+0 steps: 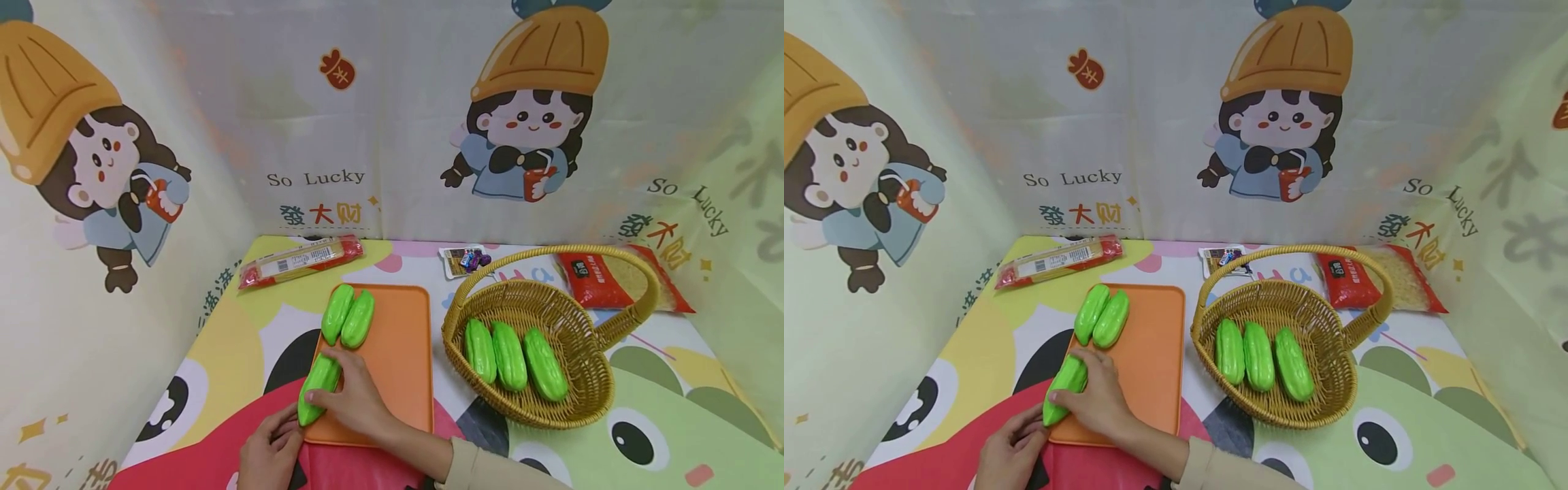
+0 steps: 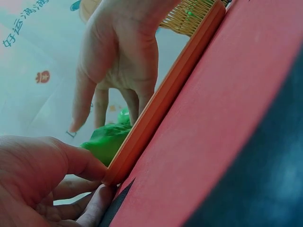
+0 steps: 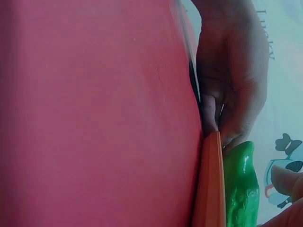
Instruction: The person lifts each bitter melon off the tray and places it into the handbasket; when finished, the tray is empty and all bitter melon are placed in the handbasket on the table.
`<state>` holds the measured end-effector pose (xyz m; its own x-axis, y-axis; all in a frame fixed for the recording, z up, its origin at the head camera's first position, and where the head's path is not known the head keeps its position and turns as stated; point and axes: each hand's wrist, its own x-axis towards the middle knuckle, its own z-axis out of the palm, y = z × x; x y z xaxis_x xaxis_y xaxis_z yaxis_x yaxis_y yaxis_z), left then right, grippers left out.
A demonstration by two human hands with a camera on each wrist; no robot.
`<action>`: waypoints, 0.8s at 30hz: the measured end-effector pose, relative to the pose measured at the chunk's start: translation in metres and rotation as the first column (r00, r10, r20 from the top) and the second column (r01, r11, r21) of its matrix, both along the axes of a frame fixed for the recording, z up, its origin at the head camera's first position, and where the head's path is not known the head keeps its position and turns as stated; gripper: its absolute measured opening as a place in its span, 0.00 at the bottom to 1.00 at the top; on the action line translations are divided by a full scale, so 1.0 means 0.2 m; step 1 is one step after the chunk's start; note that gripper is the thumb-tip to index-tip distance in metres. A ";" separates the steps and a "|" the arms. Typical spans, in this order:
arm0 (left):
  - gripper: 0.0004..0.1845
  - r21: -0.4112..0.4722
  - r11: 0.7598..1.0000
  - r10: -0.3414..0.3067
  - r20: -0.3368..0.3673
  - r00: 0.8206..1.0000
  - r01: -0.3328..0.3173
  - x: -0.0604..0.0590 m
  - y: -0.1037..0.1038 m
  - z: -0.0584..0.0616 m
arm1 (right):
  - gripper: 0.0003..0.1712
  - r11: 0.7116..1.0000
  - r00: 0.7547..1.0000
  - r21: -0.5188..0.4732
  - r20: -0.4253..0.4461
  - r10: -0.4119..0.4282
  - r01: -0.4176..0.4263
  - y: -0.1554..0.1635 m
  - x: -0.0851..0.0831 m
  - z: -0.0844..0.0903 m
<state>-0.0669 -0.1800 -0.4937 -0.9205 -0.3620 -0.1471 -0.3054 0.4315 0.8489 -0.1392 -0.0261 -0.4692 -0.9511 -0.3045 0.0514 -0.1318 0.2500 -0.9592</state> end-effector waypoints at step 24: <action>0.21 0.005 1.000 0.012 0.019 1.000 -0.013 -0.01 0.01 -0.01 | 0.31 0.997 0.998 0.063 -0.057 -0.033 0.037 -0.01 -0.01 -0.01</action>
